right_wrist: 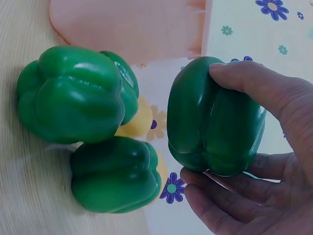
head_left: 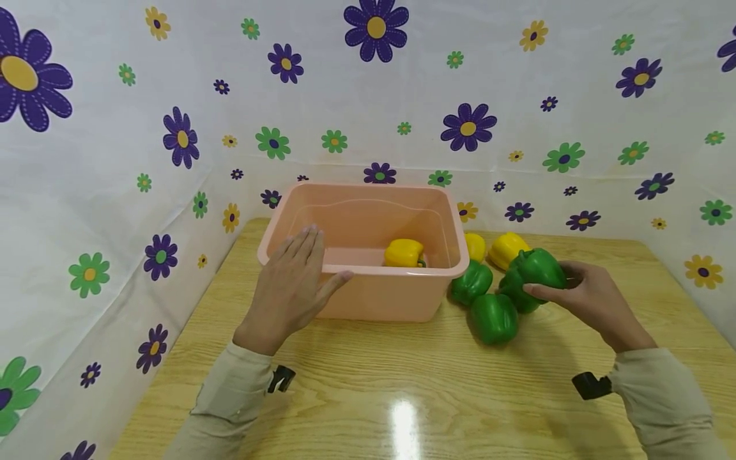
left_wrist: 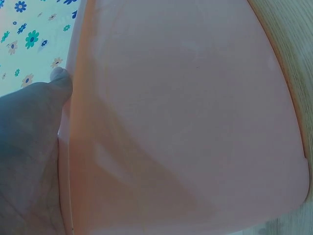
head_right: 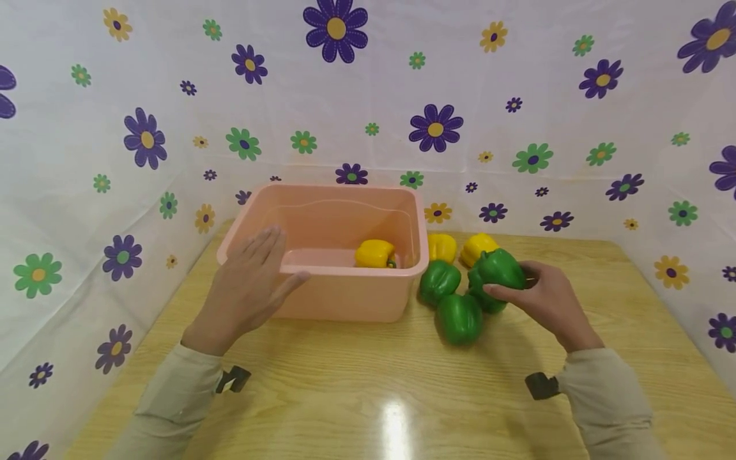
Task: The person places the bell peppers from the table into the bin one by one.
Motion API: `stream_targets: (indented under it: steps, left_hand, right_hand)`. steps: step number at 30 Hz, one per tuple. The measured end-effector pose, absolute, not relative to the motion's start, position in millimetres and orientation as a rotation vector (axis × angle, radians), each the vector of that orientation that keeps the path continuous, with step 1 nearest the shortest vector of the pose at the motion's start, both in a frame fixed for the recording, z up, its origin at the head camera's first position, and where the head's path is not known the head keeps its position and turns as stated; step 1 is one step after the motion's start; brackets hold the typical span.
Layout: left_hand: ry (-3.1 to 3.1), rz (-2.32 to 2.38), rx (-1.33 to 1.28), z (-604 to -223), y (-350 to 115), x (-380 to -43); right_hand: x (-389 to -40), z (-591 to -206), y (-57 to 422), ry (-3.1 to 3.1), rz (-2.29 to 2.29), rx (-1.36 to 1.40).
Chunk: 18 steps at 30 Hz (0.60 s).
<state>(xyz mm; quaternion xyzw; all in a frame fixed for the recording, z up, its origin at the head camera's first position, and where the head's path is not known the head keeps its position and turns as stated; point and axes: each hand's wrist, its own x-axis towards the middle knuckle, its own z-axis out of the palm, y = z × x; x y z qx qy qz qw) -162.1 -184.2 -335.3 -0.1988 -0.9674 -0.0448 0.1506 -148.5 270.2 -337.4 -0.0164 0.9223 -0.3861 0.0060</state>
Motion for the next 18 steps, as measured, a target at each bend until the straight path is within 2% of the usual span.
stream_targets:
  steps: [18]
  left_hand:
    - [-2.776,-0.131,-0.572,-336,-184,-163]
  right_hand:
    - [-162,-325,247,2.855,-1.358,-0.051]
